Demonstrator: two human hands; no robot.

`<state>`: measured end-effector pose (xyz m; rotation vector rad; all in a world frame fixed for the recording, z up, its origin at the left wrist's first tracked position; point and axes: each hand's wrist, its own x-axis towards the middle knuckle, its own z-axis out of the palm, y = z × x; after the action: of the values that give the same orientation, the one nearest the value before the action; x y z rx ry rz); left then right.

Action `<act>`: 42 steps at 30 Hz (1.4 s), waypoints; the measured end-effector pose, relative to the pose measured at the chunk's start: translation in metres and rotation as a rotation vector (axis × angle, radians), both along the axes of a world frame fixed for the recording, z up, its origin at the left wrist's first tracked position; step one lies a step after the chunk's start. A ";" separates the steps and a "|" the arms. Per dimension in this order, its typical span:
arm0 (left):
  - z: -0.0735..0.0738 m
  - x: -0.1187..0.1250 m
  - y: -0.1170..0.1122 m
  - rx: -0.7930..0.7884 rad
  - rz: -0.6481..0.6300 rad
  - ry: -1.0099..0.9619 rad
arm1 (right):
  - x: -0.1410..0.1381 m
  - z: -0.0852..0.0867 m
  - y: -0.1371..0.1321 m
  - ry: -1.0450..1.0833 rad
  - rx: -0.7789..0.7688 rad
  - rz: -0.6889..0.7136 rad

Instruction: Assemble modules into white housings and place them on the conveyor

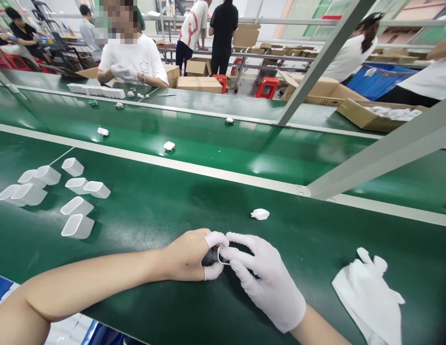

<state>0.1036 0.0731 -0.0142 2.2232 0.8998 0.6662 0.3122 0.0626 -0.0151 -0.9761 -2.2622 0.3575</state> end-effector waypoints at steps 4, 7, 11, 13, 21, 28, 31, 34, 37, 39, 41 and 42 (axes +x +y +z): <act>-0.001 0.002 -0.003 0.048 0.032 0.023 | -0.002 0.000 0.000 0.111 -0.241 -0.026; -0.001 0.004 -0.006 0.061 0.065 0.042 | 0.006 -0.001 0.000 0.358 -0.392 -0.172; 0.000 0.004 -0.007 0.018 0.056 0.026 | 0.014 -0.004 -0.001 0.402 -0.170 -0.231; 0.000 0.003 -0.007 0.010 0.043 0.003 | 0.013 -0.003 0.000 0.246 -0.035 -0.119; -0.001 0.004 -0.009 0.028 0.081 -0.001 | 0.003 0.004 0.000 0.075 0.113 -0.026; -0.001 0.004 -0.009 0.028 0.085 0.004 | 0.005 -0.002 -0.007 0.222 -0.163 -0.084; -0.001 0.003 -0.009 0.014 0.082 0.001 | 0.010 -0.003 -0.008 0.363 -0.287 -0.164; -0.001 0.003 -0.008 0.016 0.072 -0.005 | 0.011 -0.002 -0.008 0.242 -0.264 -0.064; 0.000 0.003 -0.007 0.019 0.070 -0.003 | 0.006 -0.002 -0.005 0.091 -0.192 0.004; 0.001 0.004 -0.007 0.007 0.078 -0.015 | 0.003 -0.001 -0.003 0.086 -0.155 0.009; 0.001 0.004 -0.008 -0.017 0.093 -0.044 | 0.002 -0.001 -0.002 0.135 -0.213 0.007; 0.002 0.004 -0.008 -0.030 0.100 -0.056 | 0.002 0.000 -0.002 0.180 -0.286 -0.008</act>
<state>0.1080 0.0650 -0.0126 2.1335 0.9912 0.7527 0.3146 0.0605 -0.0155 -1.0485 -2.0794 0.7507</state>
